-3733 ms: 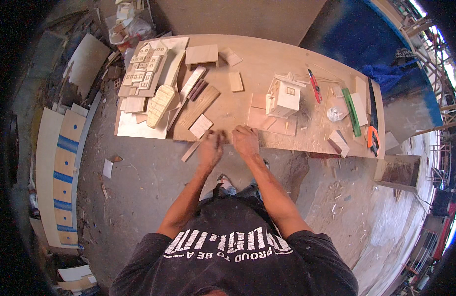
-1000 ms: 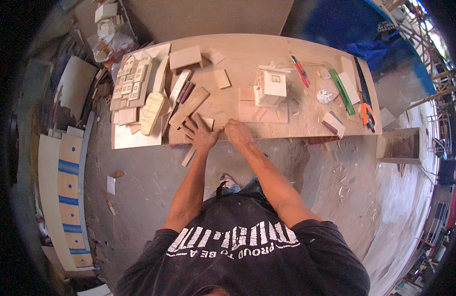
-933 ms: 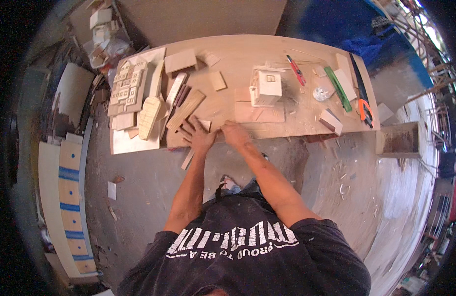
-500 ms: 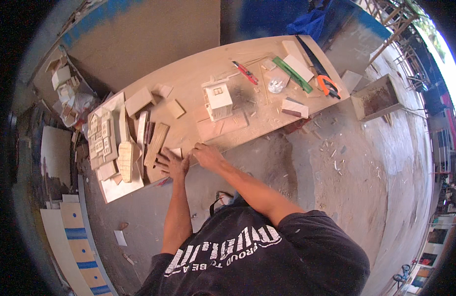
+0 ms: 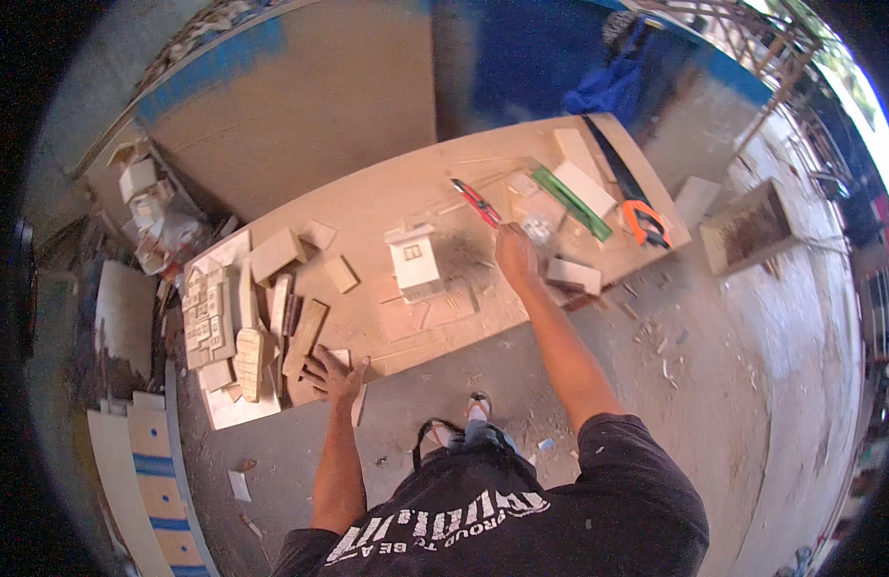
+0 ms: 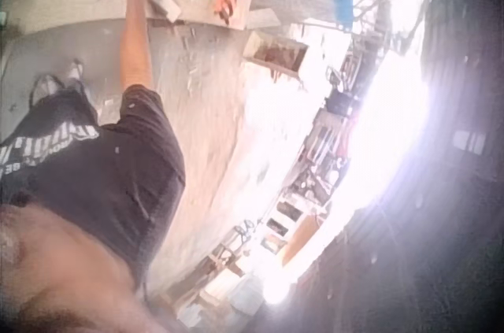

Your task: The person constructs a wooden building model by cutting small pieces of wood with a utility knife and assembling them by hand on a workbench.

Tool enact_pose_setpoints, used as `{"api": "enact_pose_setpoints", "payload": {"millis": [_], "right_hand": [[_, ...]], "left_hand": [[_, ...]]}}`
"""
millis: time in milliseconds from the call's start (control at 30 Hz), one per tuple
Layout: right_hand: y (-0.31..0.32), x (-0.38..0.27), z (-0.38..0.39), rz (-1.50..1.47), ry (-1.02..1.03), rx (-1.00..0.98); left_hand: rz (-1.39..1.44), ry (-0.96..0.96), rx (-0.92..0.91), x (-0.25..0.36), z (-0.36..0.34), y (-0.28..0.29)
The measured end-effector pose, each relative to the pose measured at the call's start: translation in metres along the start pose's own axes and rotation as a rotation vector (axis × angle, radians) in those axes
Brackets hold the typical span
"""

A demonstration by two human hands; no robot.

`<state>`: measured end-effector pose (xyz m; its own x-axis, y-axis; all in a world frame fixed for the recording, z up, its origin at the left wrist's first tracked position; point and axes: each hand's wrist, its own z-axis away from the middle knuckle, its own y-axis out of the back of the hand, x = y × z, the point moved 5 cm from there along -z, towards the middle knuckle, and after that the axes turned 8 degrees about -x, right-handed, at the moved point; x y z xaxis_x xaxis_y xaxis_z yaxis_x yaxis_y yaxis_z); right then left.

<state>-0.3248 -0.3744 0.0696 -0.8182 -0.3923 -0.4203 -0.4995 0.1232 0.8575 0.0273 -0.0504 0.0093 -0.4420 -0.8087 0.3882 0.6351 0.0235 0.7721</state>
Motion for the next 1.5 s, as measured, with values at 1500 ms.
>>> {"api": "enact_pose_setpoints", "payload": {"millis": [1500], "right_hand": [[-0.147, -0.27, 0.302, -0.494, -0.427, -0.307]], "left_hand": [[0.107, -0.128, 0.072, -0.01, 0.007, 0.004]]}}
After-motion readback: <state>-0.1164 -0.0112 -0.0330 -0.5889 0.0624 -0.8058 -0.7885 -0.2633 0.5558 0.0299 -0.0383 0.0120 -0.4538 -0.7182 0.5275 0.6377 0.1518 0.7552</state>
